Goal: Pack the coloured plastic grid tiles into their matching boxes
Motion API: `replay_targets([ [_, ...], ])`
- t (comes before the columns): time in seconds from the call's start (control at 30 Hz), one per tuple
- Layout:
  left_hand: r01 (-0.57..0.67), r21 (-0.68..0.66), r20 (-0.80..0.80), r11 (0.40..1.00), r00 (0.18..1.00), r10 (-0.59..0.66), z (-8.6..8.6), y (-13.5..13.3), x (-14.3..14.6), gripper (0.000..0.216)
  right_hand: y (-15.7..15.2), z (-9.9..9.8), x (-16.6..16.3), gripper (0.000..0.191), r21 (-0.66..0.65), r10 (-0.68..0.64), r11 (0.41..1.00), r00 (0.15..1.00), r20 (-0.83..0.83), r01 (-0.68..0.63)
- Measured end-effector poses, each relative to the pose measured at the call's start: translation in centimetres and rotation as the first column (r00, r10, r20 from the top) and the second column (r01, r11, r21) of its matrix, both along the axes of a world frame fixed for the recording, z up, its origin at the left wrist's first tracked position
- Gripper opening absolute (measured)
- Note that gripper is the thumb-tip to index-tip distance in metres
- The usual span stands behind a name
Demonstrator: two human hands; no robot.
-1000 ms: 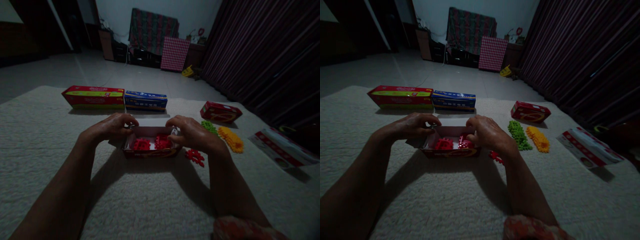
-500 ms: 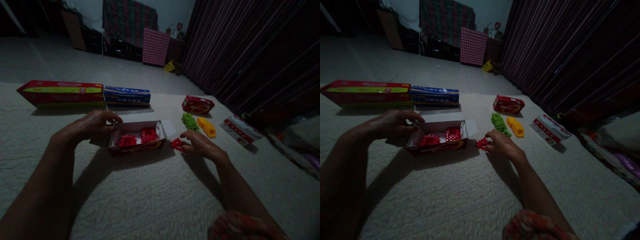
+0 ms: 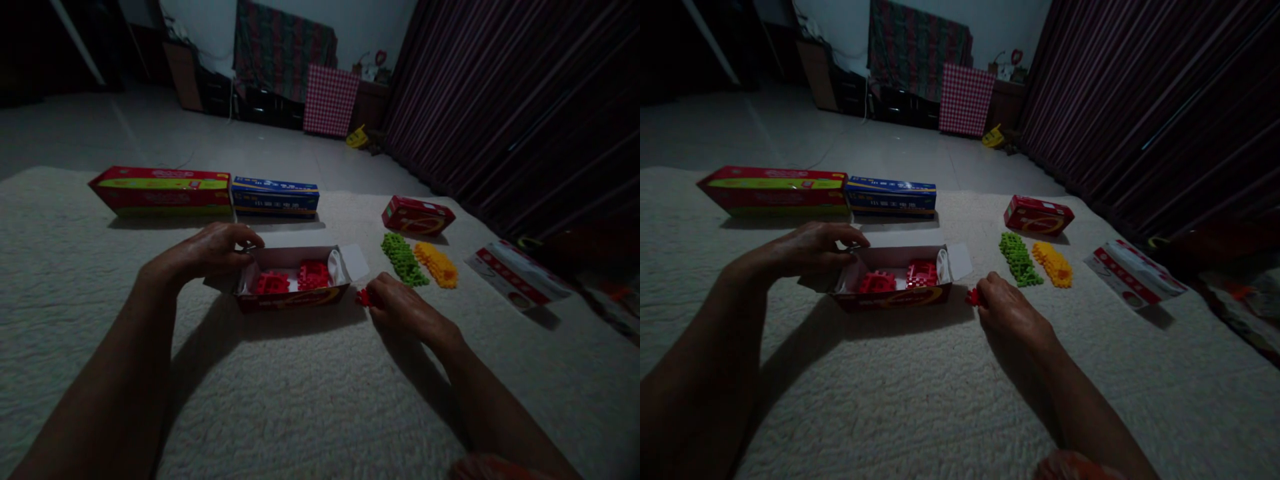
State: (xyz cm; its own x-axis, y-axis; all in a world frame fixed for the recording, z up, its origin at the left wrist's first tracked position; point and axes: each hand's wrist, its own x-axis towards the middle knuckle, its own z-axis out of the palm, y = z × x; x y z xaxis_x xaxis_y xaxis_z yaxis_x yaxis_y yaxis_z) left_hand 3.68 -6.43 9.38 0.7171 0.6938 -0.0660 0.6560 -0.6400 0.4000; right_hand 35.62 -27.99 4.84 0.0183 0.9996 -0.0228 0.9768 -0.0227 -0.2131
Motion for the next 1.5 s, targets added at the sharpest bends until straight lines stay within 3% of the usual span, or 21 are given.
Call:
replay_targets([
  [0.17, 0.002, 0.028, 0.01, 1.0, 1.0, -0.002, 0.2, -0.3, 0.0, 0.042, 0.1, 1.6, 1.9, 0.01, 0.017, -0.004, 1.0, 0.999, 0.04, 0.003],
  [0.3, -0.004, 0.018, 0.019, 1.0, 1.0, 0.004, 0.3, -0.5, 0.1, 0.041, 0.7, 4.9, 2.4, 0.017, 0.256, -0.01, 0.967, 0.998, 0.057, -0.005],
  [0.4, 0.0, 0.009, 0.016, 1.0, 1.0, 0.0, 0.2, -0.3, 0.0, 0.041, 2.0, 7.2, -0.5, 0.02, 0.388, 0.124, 0.914, 0.992, 0.003, -0.115],
  [0.5, 0.013, 0.026, 0.018, 1.0, 1.0, -0.014, 0.0, -0.2, -0.1, 0.042, 4.1, 8.2, -4.9, 0.018, 0.369, 0.282, 0.899, 0.957, -0.075, -0.235],
  [0.63, 0.001, 0.049, 0.027, 0.999, 1.0, -0.002, 0.1, -0.3, -0.1, 0.041, 7.3, 7.7, -8.5, 0.015, 0.252, 0.389, 0.902, 0.913, -0.125, -0.35],
  [0.8, 0.042, 0.053, 0.012, 0.998, 0.999, -0.043, 0.4, -0.6, 0.1, 0.039, 9.4, 6.0, -7.7, 0.017, 0.209, 0.333, 0.929, 0.935, -0.121, -0.304],
  [1.13, 0.004, 0.075, -0.024, 0.997, 1.0, -0.002, 0.6, -0.8, 0.4, 0.04, 10.4, 4.6, -8.0, 0.016, 0.124, 0.349, 0.936, 0.918, -0.19, -0.33],
  [1.5, 0.012, 0.066, 0.008, 0.998, 1.0, -0.013, -0.1, -0.1, 0.0, 0.043, 9.5, 5.4, -7.0, 0.014, 0.055, 0.306, 0.951, 0.952, -0.007, -0.305],
])
